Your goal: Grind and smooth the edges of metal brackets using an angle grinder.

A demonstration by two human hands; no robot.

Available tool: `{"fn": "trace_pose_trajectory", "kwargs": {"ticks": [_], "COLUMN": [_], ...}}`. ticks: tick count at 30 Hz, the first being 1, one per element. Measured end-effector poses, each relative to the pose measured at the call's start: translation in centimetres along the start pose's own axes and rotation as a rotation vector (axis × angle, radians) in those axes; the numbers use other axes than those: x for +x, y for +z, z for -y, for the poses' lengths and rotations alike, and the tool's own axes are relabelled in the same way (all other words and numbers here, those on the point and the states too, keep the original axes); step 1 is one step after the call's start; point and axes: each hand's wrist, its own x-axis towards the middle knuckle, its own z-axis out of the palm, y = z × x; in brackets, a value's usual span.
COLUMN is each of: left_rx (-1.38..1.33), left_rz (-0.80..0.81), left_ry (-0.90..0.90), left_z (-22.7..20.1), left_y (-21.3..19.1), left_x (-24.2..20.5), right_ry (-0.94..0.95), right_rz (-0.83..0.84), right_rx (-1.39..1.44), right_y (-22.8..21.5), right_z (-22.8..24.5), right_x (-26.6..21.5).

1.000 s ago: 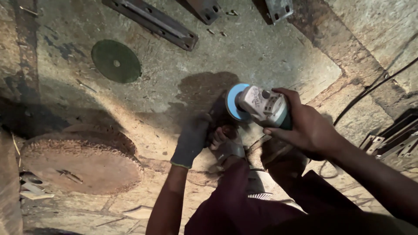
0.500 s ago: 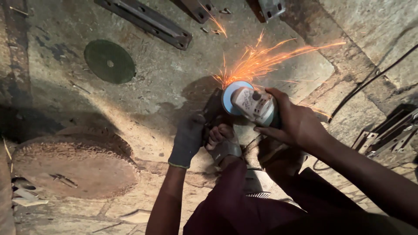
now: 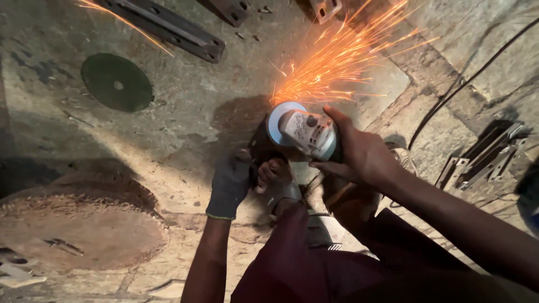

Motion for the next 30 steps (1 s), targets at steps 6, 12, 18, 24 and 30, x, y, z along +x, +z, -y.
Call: {"fn": "trace_pose_trajectory", "kwargs": {"ticks": [6,12,18,24,30], "left_rx": [0.068,0.006,0.034,-0.002,-0.225], "left_rz": [0.020,0.019,0.025,0.011,0.026], "left_ry": [0.022,-0.054,-0.138,-0.024,-0.050], "left_z": [1.0,1.1,3.6,7.4,6.7], "left_y": [-0.1,-0.2,0.4,1.0,0.6], "left_x": [-0.1,0.2,0.1,-0.5,-0.7], "right_ry": [0.064,-0.054,0.148,0.081,-0.048], "right_rz": [0.057,-0.039,0.122,0.101,0.119], "right_rx": [-0.048,0.018,0.091,0.262,0.262], "right_y": [0.6,0.6,-1.2,-2.6,-2.2], "right_z": [-0.8,-0.7,-0.8,-0.2,0.0], "right_x": [-0.6,0.1,-1.1,-1.2,-0.7]}}
